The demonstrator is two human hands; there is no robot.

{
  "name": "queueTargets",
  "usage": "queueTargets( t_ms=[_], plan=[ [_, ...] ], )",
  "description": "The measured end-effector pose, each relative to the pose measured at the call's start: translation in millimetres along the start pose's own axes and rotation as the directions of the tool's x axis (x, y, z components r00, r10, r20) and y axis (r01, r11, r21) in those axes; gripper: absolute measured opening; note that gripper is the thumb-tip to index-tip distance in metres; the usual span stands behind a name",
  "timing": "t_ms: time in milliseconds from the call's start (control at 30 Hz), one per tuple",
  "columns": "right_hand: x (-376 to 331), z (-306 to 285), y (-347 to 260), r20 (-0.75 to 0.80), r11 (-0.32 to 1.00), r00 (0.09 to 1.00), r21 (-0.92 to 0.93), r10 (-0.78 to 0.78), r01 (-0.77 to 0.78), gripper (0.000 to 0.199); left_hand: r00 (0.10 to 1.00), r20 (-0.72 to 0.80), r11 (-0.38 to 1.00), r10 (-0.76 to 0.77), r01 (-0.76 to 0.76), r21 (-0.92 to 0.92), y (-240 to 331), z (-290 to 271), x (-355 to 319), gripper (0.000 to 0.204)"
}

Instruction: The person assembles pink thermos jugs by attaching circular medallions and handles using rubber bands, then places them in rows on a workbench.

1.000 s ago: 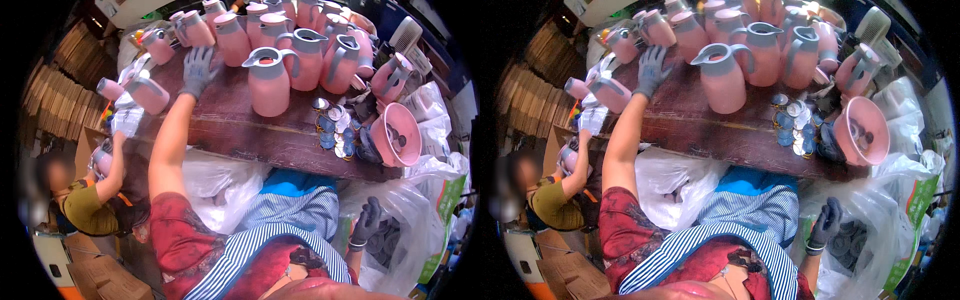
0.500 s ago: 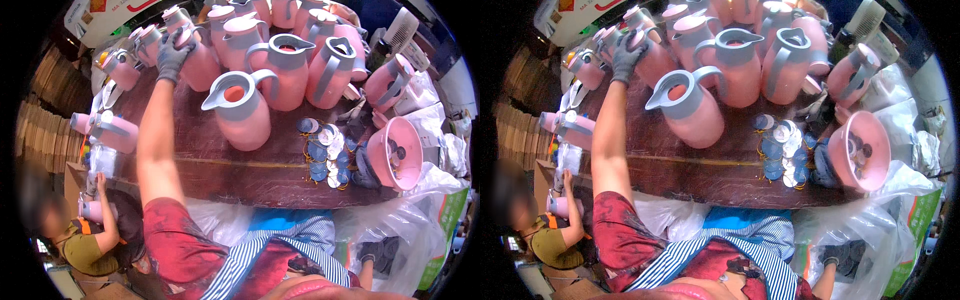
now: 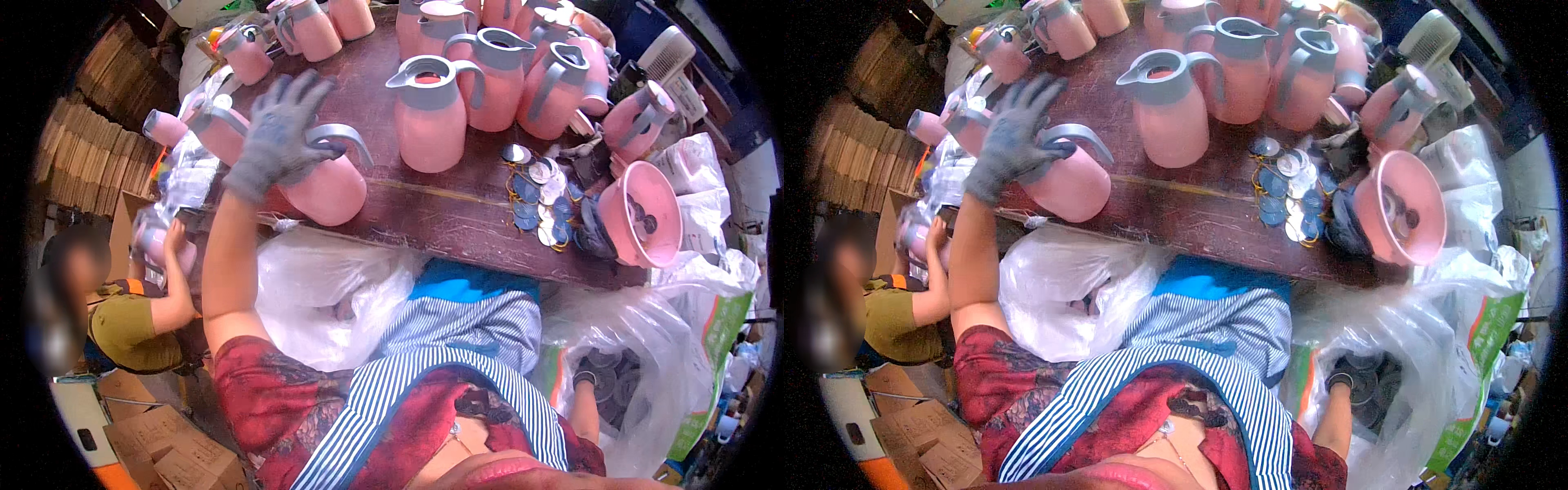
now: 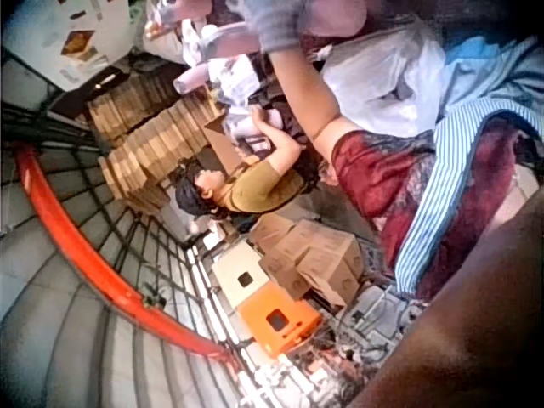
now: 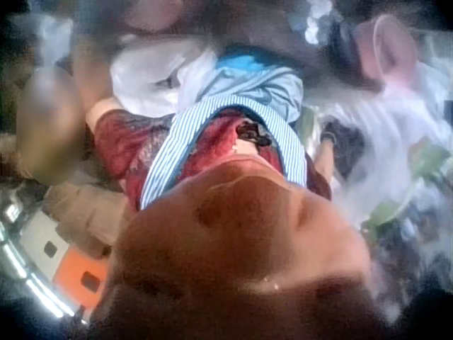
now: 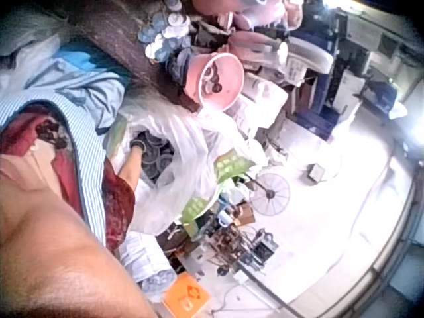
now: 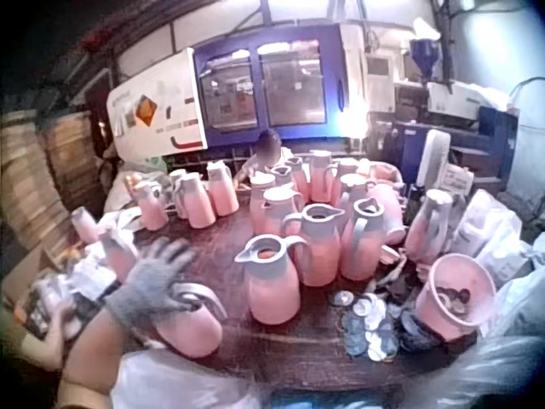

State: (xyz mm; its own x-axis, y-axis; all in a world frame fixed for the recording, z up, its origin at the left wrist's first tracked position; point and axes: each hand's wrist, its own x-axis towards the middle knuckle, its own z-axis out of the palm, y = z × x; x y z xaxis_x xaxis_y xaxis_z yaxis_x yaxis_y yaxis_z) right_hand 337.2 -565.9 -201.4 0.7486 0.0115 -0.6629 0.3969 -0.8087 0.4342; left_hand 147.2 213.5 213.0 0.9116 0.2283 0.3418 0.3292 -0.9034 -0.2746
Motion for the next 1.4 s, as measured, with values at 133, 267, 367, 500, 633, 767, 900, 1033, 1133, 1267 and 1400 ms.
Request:
queueTargets(
  t_ms=[133,267,367,500,633,767,900,1033,1133,1267,1400],
  plan=[
    [13,-17,-23,-0.089,0.992,0.989,0.031,-0.122,0.125,0.051,0.986,0.166,1.000,-0.017,0.017,0.000,8,-3,-3,0.037],
    [83,89,97,-0.354,0.953,0.935,0.280,-0.011,0.117,0.051,0.985,-0.035,0.914,-0.169,0.143,-0.380,10,27,-42,0.032],
    [88,86,23,-0.417,0.995,0.905,-0.001,-0.087,0.095,0.052,0.925,-0.059,0.683,-0.374,0.232,-0.693,23,-31,-81,0.033],
    [12,31,27,-0.328,0.951,0.935,0.307,0.132,-0.026,0.054,0.860,-0.082,0.408,-0.504,0.154,-0.900,82,-50,-123,0.031],
    [-84,-92,62,-0.441,0.770,0.847,0.635,0.296,0.061,0.056,0.704,0.183,-0.044,-0.686,0.211,-0.976,134,-28,-190,0.030],
    [-220,-184,36,-0.703,0.368,0.668,0.705,0.244,0.607,0.059,0.740,0.322,-0.223,-0.591,0.234,-0.946,170,21,-208,0.030],
    [-200,-200,-74,-0.812,-0.177,0.569,0.546,0.130,0.819,0.064,0.716,0.438,-0.287,-0.544,0.332,-0.899,196,48,-199,0.032],
    [-158,-201,-172,-0.973,0.536,0.231,0.191,-0.007,0.822,0.057,0.762,0.394,-0.326,-0.514,0.252,-0.911,197,50,-206,0.031],
    [-141,-191,-180,-0.957,0.360,0.209,0.126,-0.202,0.924,0.047,0.722,0.405,-0.264,-0.561,0.308,-0.914,194,53,-233,0.029],
    [-190,-211,-186,-0.870,0.616,0.394,0.141,-0.297,0.775,0.060,0.632,0.492,-0.347,-0.599,0.350,-0.870,197,56,-252,0.027],
    [-178,-209,-198,-0.928,0.626,0.318,0.134,-0.192,0.768,0.062,0.628,0.539,-0.425,-0.561,0.341,-0.839,199,66,-254,0.025]
  ],
)
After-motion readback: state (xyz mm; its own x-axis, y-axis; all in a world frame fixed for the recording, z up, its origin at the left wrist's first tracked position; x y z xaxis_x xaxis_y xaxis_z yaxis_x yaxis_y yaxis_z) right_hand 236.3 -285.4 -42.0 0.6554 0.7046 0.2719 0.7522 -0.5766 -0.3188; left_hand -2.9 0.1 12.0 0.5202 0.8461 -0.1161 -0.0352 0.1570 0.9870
